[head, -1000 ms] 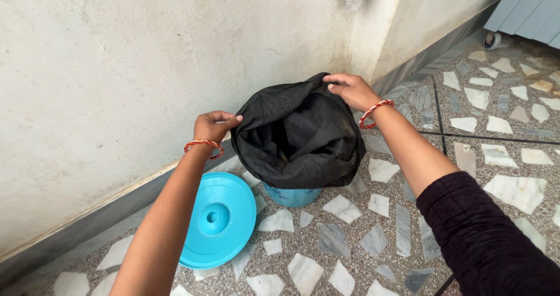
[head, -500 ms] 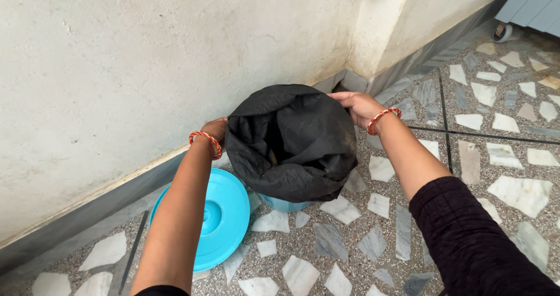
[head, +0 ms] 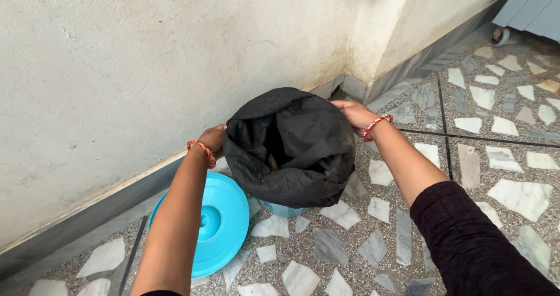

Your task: The person opens a black plastic bag and stretches its opening around the rim of a blue trash bin, then presses the bag down into the bin and places a lid on top.

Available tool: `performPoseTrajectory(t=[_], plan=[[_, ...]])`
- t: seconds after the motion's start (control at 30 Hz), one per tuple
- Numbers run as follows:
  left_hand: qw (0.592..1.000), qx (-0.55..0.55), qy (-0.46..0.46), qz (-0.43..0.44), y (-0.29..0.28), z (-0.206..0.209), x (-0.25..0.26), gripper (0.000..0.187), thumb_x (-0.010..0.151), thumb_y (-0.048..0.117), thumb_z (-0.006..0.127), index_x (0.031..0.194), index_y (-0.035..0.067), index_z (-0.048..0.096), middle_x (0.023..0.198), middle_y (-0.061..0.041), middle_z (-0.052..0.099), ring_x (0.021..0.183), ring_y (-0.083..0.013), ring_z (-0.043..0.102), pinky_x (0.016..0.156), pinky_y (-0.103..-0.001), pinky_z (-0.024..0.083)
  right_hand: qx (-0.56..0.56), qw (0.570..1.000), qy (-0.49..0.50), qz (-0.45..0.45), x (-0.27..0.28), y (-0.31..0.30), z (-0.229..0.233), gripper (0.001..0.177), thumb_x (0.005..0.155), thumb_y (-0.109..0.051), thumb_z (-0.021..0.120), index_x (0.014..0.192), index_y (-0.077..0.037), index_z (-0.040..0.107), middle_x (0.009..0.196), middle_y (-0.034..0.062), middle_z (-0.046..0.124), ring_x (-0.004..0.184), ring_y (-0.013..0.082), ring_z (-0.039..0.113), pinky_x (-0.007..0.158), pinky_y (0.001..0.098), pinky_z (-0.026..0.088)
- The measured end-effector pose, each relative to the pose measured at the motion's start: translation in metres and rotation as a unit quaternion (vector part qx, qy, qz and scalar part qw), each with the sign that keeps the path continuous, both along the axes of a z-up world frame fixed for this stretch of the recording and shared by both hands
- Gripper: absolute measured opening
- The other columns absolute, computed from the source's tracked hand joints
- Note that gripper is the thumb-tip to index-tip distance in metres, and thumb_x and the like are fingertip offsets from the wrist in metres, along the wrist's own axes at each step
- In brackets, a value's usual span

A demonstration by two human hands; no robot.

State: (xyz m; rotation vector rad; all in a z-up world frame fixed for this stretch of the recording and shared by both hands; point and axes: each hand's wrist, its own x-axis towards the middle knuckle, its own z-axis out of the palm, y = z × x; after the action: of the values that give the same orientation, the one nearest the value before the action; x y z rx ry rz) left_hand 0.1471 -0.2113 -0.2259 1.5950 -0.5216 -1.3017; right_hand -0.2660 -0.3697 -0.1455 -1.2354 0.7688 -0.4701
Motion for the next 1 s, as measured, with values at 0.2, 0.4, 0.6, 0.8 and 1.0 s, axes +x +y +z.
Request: performPoseTrajectory(t=[0.2,0.4,0.6,0.8,1.0], plan=[[0.995,0.070,-0.066,-0.040,-0.004,-0.045,0.008,0.033,0.104,0.035,0.059,0.113,0.006,0.070,0.095,-0.011,0.065,0.078,-0.0238,0.059,0.060,-0.038,0.050,-0.014,0.964,0.261,-0.047,0.000,0.016,-0.010,0.043,0.109,-0.032,0.048,0.139,-0.005,0.062,0.128,0.0204,0.067,0.118,0.0364,0.055,0.100,0.0472,0.038],[0.993,0.038,-0.074,-0.083,0.028,-0.043,0.007,0.029,0.097,0.024,0.060,0.115,0.006,0.074,0.108,-0.009,0.076,0.086,-0.0201,0.074,0.068,-0.036,0.064,-0.004,0.983,0.181,-0.036,-0.017,0.008,-0.049,0.052,0.098,-0.030,0.058,0.144,-0.005,0.056,0.140,0.0094,0.066,0.124,0.0191,0.063,0.098,0.0333,0.051],[1.000,-0.009,0.006,-0.029,0.039,-0.028,-0.007,0.027,0.091,0.021,0.067,0.113,0.005,0.070,0.114,-0.011,0.074,0.088,-0.0297,0.077,0.074,-0.043,0.065,-0.009,0.982,0.178,-0.064,-0.019,-0.004,-0.053,0.041,0.099,-0.029,0.059,0.135,-0.012,0.067,0.132,0.0087,0.072,0.112,0.0189,0.069,0.089,0.0331,0.057],[0.999,0.013,-0.045,0.000,0.040,0.057,-0.013,0.059,0.094,0.055,0.063,0.116,0.000,0.070,0.117,-0.015,0.071,0.095,-0.0315,0.073,0.084,-0.046,0.060,-0.185,0.946,0.240,-0.112,-0.020,0.020,0.058,0.040,0.090,-0.033,0.068,0.126,-0.016,0.073,0.126,0.0051,0.074,0.104,0.0190,0.072,0.083,0.0390,0.061],[0.973,0.015,-0.210,-0.092,0.060,0.135,-0.042,0.058,0.087,0.054,0.074,0.117,0.004,0.071,0.116,-0.011,0.069,0.107,-0.0289,0.069,0.089,-0.043,0.059,-0.246,0.913,0.326,0.014,-0.017,0.075,0.121,0.085,0.082,-0.047,0.082,0.149,-0.012,0.044,0.141,0.0180,0.056,0.115,0.0292,0.066,0.085,0.0437,0.062]])
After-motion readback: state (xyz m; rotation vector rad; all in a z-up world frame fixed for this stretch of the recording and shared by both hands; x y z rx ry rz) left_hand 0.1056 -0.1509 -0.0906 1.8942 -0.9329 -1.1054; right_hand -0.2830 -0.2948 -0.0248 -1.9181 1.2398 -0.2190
